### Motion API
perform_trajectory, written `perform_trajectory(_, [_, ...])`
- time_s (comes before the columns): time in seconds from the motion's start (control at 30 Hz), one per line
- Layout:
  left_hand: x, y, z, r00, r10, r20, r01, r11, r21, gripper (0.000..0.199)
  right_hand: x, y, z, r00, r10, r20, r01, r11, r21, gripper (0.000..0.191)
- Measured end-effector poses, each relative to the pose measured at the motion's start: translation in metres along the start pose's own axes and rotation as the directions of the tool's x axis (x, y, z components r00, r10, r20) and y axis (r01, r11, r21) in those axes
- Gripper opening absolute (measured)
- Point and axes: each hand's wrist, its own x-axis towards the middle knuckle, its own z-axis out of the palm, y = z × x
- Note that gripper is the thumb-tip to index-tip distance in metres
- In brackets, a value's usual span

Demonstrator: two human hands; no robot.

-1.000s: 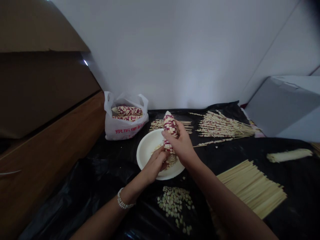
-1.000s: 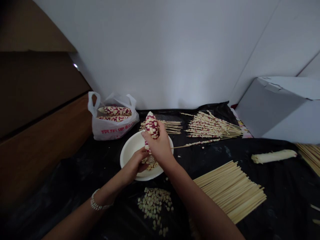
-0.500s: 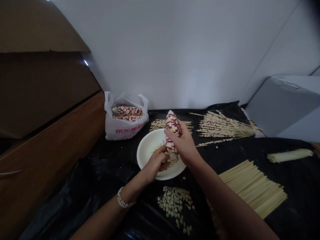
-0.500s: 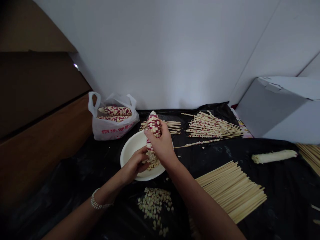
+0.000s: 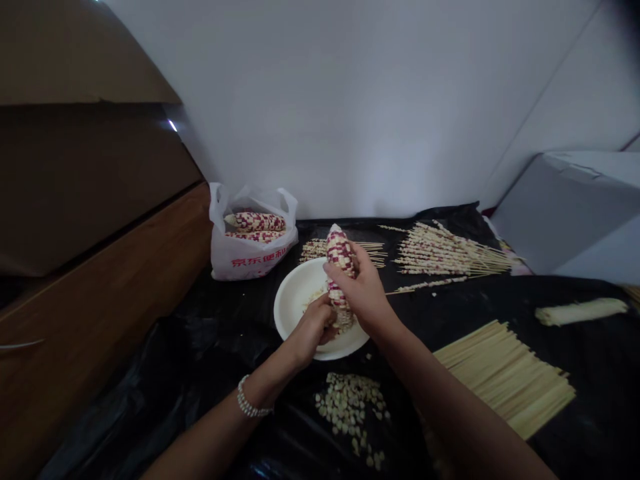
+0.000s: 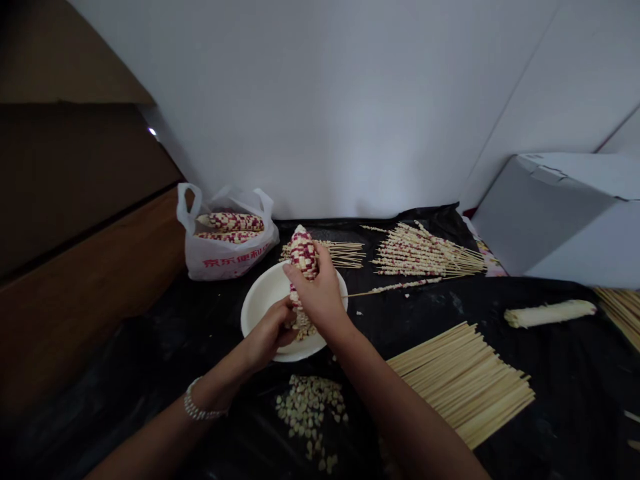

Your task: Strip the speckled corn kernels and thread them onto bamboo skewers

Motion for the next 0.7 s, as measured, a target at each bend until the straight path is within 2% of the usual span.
perform_trajectory(0.13, [-0.001, 0.003, 0.0, 0.999, -0.021, 0.025, 0.023, 0.994, -0.107, 0.022, 0.002, 0.0, -0.003, 1.0, -0.01, -0.001, 0.01, 1.0, -0.003, 0.058])
perform_trajectory(0.3, [-0.005, 0.008, 0.002, 0.999, 0.001, -0.036, -0.003, 0.998, -0.06, 0.027, 0.001, -0.004, -0.002, 1.0, -0.004, -0.001, 0.004, 1.0, -0.029, 0.06])
perform_trajectory(0.43, [-0.004, 0.008, 0.006, 0.996, -0.02, -0.086, 0.017, 0.999, -0.04, 0.022, 0.0, -0.002, 0.0, 1.0, 0.014, 0.003, -0.014, 1.0, -0.025, 0.061])
perform_trajectory(0.57, [-0.003, 0.01, 0.006, 0.998, -0.049, -0.032, 0.045, 0.992, -0.114, 0.02, 0.001, 0.0, -0.002, 1.0, 0.014, 0.012, -0.014, 1.0, 0.0, 0.059])
perform_trajectory(0.7, [-0.005, 0.012, 0.003, 1.0, -0.022, -0.001, 0.022, 0.995, -0.101, 0.021, 0.003, -0.001, -0.004, 1.0, 0.0, 0.015, -0.001, 1.0, 0.014, 0.058])
